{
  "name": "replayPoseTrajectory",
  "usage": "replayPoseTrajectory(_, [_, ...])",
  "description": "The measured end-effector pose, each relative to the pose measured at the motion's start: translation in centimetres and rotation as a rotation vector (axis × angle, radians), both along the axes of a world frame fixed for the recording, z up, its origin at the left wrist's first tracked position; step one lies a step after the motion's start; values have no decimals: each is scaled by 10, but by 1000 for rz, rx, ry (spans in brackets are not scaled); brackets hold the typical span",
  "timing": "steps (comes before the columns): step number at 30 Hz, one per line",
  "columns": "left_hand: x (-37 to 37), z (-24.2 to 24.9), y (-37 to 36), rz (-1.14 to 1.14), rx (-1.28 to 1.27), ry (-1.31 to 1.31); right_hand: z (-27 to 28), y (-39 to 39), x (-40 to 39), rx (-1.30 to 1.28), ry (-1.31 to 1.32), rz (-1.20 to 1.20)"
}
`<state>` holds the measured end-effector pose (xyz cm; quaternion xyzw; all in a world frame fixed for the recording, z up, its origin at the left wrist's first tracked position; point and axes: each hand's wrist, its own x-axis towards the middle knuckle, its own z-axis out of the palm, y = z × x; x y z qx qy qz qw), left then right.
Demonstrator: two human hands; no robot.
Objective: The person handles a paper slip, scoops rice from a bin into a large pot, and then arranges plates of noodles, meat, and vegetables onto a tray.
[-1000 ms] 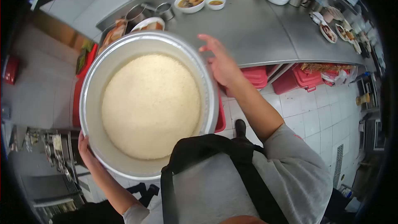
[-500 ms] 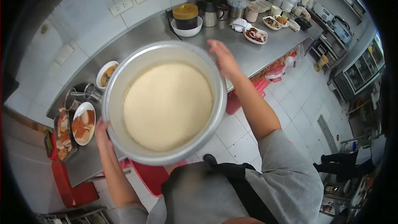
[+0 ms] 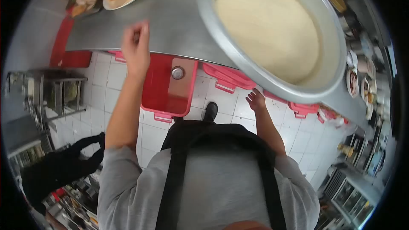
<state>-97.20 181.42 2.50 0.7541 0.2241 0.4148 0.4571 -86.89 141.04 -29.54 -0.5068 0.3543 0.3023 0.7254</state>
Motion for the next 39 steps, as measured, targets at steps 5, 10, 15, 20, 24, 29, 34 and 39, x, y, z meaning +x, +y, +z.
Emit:
replayPoseTrajectory(5, [-171,-143,-2,-2,-302,543,-22,76,52,-254,42,-180])
replayPoseTrajectory(10, [-63,-265,1,-368,-512,410,-111,66,84,-895,-589,113])
replayPoseTrajectory(15, [93,-358,-17,-497,-263,404,-72,87,77,-487,-673,-15])
replayPoseTrajectory(20, [111,-383,-32,-289,139,435,-46,110,31,-241,-647,-57])
replayPoseTrajectory(24, [-19,-297,-13,66,-77,484,5,162,-57,-306,-768,3])
replayPoseTrajectory(29, [-175,-293,28,267,-194,526,-1,214,-164,-466,-773,388])
replayPoseTrajectory(34, [-273,-325,52,266,-69,795,-6,257,-235,-706,-690,741])
replayPoseTrajectory(39, [-282,-371,85,163,-255,836,-56,268,-265,-915,-755,1019])
